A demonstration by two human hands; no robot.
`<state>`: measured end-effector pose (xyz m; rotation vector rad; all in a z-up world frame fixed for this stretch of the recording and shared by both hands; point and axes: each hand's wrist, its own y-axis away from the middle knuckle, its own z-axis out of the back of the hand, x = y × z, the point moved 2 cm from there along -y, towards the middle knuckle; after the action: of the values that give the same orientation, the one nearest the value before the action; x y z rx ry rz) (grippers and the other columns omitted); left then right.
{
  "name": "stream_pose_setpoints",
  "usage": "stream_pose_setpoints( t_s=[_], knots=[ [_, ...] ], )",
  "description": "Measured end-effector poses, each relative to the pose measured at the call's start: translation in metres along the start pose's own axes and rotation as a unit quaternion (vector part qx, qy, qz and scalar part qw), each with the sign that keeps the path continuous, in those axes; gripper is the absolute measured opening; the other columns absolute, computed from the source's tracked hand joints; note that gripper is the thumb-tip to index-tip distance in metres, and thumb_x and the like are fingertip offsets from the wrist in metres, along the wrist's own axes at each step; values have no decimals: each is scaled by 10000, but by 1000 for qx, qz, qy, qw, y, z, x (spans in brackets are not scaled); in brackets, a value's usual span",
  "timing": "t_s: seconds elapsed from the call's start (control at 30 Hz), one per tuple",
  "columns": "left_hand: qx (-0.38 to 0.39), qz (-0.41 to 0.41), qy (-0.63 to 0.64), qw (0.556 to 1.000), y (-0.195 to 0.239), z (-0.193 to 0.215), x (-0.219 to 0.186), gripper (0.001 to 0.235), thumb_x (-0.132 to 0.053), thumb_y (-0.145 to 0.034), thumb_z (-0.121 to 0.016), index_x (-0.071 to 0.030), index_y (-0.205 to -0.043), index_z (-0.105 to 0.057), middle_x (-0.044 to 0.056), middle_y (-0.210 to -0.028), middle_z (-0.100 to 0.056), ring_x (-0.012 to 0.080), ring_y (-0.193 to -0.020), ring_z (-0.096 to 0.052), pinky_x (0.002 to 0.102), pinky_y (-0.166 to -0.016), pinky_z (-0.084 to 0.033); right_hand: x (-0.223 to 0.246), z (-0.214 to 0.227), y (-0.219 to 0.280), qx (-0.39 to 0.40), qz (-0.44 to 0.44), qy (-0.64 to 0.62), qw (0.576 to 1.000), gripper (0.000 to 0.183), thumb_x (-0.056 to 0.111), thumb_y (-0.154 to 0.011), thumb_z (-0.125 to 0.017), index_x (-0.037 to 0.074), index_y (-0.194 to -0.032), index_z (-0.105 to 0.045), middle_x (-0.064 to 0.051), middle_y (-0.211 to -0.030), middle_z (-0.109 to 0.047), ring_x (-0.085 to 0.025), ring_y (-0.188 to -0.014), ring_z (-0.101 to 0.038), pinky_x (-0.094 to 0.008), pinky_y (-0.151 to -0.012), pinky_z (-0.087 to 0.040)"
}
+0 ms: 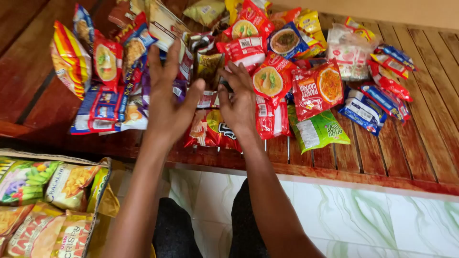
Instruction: Sorting and packing snack packets and coffee sachets into a cardboard box.
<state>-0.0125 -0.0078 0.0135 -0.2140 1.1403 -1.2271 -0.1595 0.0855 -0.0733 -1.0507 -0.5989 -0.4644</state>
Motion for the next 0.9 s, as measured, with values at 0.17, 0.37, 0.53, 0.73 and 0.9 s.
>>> stream_pose_setpoints(
  t_s=[0.17,0.37,0.53,0.73,0.9],
  knots=[
    [16,244,-5,970,-27,-68,101,970,-251,-888,-779,47,-1578,-167,388,-1513,-277,485,-1408,-360,422,-1152,-344,11,1,2,-27,6,57,998,463,44,-892,-715,46,-1352,-659,-231,-1542,-487,-466,-1473,-377,-511,-1222,-318],
    [-31,224,16,974,-38,-97,166,517,-59,-950,-588,53,-1451,-526,278,-1369,-645,373,-1311,-623,390,-1113,-465,9,5,2,33,-77,28,996,663,283,-845,-845,64,-1416,-590,-278,-1537,-442,-425,-1452,-411,-492,-1186,-362],
    [-112,197,246,942,-74,-56,80,371,0,-1026,-520,-38,-1378,-632,125,-1128,-780,190,-954,-732,346,-864,-593,-4,-8,3,73,-65,-166,981,970,446,-882,-865,106,-1622,-340,-222,-1672,-371,-365,-1548,-365,-503,-1241,-381],
    [-112,77,439,888,-103,-41,57,290,-10,-1090,-556,-53,-1363,-643,83,-1150,-760,136,-928,-721,328,-808,-624,14,-2,0,156,-234,-498,820,1238,642,-798,-764,248,-1650,42,-138,-1750,-28,-304,-1495,-335,-636,-1002,-506],
    [-80,38,622,778,-67,-38,38,210,28,-1063,-636,-27,-1260,-683,67,-1175,-729,138,-1074,-671,314,-977,-564,15,7,-7,113,-307,-727,604,1164,701,-765,-695,224,-1618,-63,-252,-1712,-128,-489,-1443,-427,-594,-934,-632]
  ],
)
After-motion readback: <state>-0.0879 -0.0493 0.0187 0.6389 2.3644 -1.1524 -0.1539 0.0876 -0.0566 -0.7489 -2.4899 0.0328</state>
